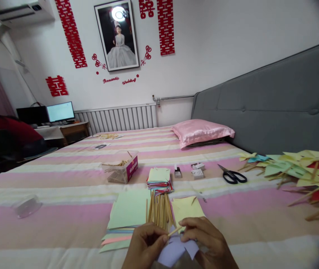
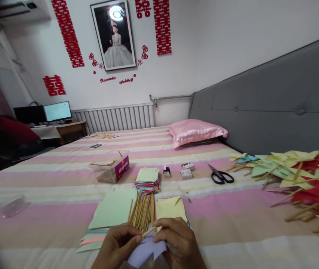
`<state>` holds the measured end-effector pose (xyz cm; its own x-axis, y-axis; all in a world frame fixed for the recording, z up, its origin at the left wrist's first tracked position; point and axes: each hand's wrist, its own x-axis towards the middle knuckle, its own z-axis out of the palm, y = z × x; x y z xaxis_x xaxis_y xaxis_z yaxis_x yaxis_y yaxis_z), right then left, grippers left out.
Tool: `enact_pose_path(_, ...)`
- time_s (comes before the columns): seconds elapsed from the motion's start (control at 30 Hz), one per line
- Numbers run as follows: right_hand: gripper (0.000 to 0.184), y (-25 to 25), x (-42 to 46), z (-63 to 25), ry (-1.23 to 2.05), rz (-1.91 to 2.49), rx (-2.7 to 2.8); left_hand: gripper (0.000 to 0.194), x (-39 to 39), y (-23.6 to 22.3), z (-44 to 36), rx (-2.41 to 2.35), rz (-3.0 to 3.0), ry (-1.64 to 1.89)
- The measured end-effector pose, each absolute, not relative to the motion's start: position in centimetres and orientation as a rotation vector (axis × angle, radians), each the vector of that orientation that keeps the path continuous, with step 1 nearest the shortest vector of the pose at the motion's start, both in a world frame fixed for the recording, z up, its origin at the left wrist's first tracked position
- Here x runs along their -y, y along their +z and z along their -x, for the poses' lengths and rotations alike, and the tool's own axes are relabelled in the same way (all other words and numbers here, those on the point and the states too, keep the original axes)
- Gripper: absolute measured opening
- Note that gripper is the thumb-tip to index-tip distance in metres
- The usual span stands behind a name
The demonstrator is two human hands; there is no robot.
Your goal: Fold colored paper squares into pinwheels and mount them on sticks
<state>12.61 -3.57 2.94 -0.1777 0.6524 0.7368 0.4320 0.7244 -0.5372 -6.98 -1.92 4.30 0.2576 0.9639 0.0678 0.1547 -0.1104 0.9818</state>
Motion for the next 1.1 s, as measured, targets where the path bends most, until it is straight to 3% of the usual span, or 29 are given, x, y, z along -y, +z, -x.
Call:
enact_pose_path(0.4,0.011,3.0,3.1,-12.7,0.060,0.732,1.852,0.025,1.8,3.9,7.4,-1.031,-1.611,0.935)
enact_pose_path(1.1,0.017,2.3,3.2,-12.7,0.079,0.767,1.890,0.016,2.2,4.4,7.5,-0.948,-1.568,0.960)
